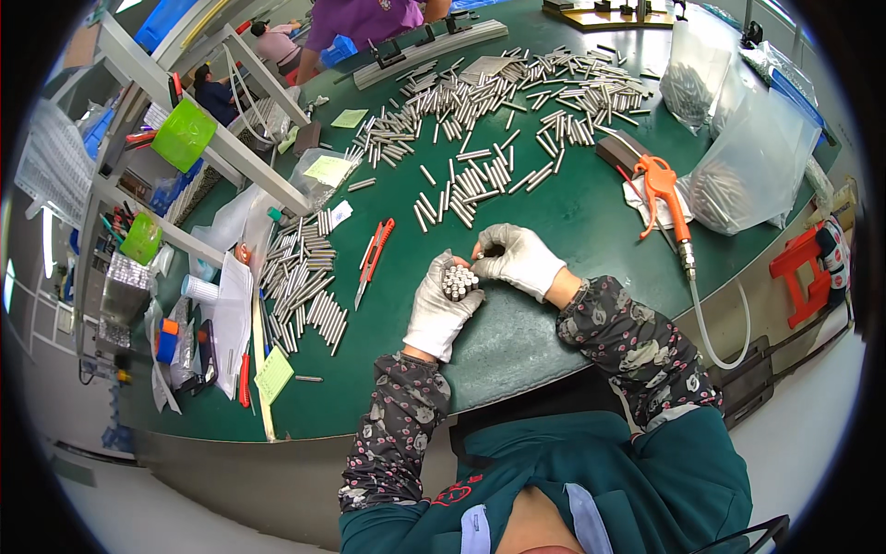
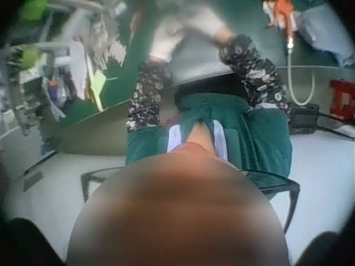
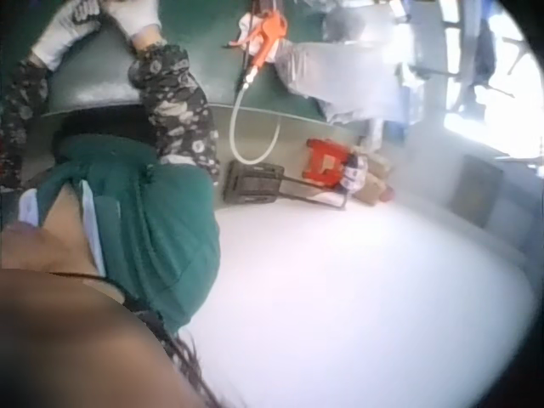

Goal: Polishing the ends of multiple small metal pins held in a jig using a sanding block and an air gun.

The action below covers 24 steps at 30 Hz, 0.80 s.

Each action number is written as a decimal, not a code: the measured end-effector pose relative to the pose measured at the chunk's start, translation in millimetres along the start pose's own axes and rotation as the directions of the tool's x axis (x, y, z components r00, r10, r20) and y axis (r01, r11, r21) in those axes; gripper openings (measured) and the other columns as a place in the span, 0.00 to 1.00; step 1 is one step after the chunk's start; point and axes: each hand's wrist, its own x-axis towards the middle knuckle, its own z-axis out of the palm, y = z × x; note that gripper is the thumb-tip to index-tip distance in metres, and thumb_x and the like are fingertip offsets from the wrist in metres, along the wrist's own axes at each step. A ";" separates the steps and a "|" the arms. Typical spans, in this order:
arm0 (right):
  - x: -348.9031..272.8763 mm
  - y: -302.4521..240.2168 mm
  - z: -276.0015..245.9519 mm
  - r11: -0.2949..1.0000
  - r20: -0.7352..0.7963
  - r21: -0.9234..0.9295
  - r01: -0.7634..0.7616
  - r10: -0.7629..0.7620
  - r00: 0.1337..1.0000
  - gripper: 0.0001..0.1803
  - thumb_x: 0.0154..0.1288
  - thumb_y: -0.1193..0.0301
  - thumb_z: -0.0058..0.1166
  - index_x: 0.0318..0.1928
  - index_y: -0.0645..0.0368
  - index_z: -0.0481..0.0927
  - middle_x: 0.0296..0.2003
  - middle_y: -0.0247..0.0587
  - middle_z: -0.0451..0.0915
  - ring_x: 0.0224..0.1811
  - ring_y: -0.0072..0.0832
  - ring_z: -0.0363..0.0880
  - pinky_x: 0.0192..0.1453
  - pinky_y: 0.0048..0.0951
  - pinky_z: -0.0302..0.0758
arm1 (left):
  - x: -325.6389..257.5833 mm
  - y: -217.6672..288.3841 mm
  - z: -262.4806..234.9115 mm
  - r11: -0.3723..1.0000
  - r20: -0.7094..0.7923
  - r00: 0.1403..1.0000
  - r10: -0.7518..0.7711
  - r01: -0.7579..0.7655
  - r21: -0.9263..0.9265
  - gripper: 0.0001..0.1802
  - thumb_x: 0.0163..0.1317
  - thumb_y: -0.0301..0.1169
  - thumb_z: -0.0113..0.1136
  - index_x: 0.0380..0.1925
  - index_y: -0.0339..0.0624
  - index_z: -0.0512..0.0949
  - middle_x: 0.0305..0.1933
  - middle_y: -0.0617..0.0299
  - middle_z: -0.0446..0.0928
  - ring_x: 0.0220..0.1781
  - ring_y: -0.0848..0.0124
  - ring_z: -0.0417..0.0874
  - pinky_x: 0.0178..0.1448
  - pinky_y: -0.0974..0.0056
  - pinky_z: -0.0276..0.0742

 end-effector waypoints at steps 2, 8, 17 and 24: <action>0.1 1.8 -0.8 1.000 -0.003 -0.005 0.013 -0.013 1.000 0.12 0.44 0.72 0.62 0.30 0.65 0.76 0.26 0.38 0.74 0.30 0.23 0.73 0.37 0.23 0.71 | 0.2 0.0 1.4 1.000 0.002 1.000 -0.006 0.006 -0.015 0.23 0.42 0.20 0.64 0.40 0.40 0.68 0.32 0.69 0.71 0.33 0.80 0.73 0.43 0.74 0.71; 1.5 -2.3 1.2 1.000 -0.001 -0.021 0.021 -0.021 1.000 0.11 0.44 0.72 0.61 0.29 0.64 0.76 0.25 0.38 0.74 0.29 0.24 0.73 0.37 0.23 0.71 | 0.7 -7.3 -0.1 0.999 -0.010 1.000 0.006 -0.007 -0.033 0.26 0.42 0.21 0.65 0.43 0.38 0.68 0.34 0.67 0.72 0.34 0.79 0.74 0.43 0.74 0.72; 12.3 -63.8 14.9 0.989 -0.020 0.004 0.150 -0.150 0.988 0.04 0.52 0.79 0.51 0.31 0.64 0.74 0.24 0.32 0.72 0.27 0.17 0.70 0.34 0.18 0.69 | 7.1 -4.1 3.6 0.982 -0.001 0.994 0.111 -0.110 0.151 0.26 0.39 0.26 0.64 0.43 0.38 0.70 0.30 0.56 0.76 0.35 0.64 0.79 0.42 0.66 0.74; 42.8 -96.3 137.9 0.911 0.428 -0.311 0.270 -0.120 0.896 0.09 0.49 0.71 0.50 0.32 0.61 0.77 0.26 0.43 0.77 0.28 0.30 0.77 0.38 0.26 0.73 | 27.8 -104.2 14.1 0.150 0.193 0.833 0.519 0.134 -0.980 0.20 0.67 0.40 0.35 0.53 0.39 0.61 0.52 0.59 0.66 0.57 0.71 0.65 0.64 0.66 0.57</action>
